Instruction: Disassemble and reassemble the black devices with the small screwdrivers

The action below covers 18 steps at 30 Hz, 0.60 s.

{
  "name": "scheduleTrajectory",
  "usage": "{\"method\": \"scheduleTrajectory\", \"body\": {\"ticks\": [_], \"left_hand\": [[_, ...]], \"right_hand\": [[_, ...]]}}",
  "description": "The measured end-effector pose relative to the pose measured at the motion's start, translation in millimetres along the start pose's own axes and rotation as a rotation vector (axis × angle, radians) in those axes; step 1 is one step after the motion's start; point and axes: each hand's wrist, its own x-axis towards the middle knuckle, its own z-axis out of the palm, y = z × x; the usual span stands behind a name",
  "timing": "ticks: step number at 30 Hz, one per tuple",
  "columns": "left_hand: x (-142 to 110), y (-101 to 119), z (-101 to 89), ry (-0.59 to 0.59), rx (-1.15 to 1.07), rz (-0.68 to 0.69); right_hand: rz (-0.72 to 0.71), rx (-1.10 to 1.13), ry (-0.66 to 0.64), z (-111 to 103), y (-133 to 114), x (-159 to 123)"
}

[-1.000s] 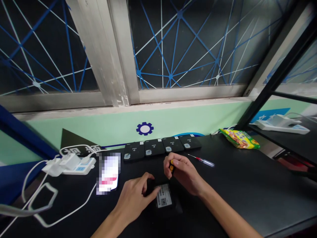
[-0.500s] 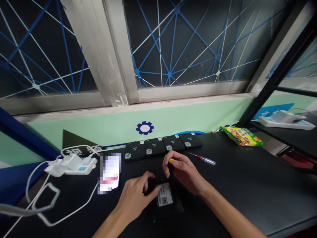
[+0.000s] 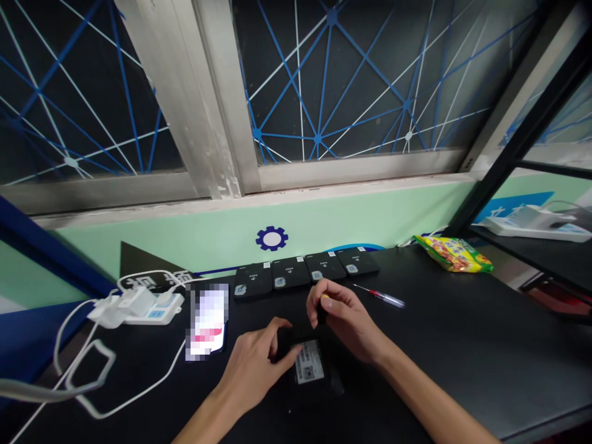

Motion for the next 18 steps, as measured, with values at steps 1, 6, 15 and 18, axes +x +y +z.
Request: {"method": "scheduleTrajectory", "body": {"ticks": [1,6,15,18], "left_hand": [[0.0,0.3,-0.5,-0.002,0.004,-0.001],[0.0,0.2,-1.0,-0.013,0.016,0.001],[0.9,3.2,-3.9,-0.034,0.027,-0.002],[0.7,2.9,-3.5,-0.045,0.030,-0.005]], "right_hand": [[0.001,0.002,-0.006,0.0,0.2,-0.3],[0.014,0.061,-0.017,-0.2,1.2,-0.9],[0.027,0.047,-0.005,1.6,1.3,-0.1],[0.020,0.069,-0.030,1.5,3.0,-0.5]]}}
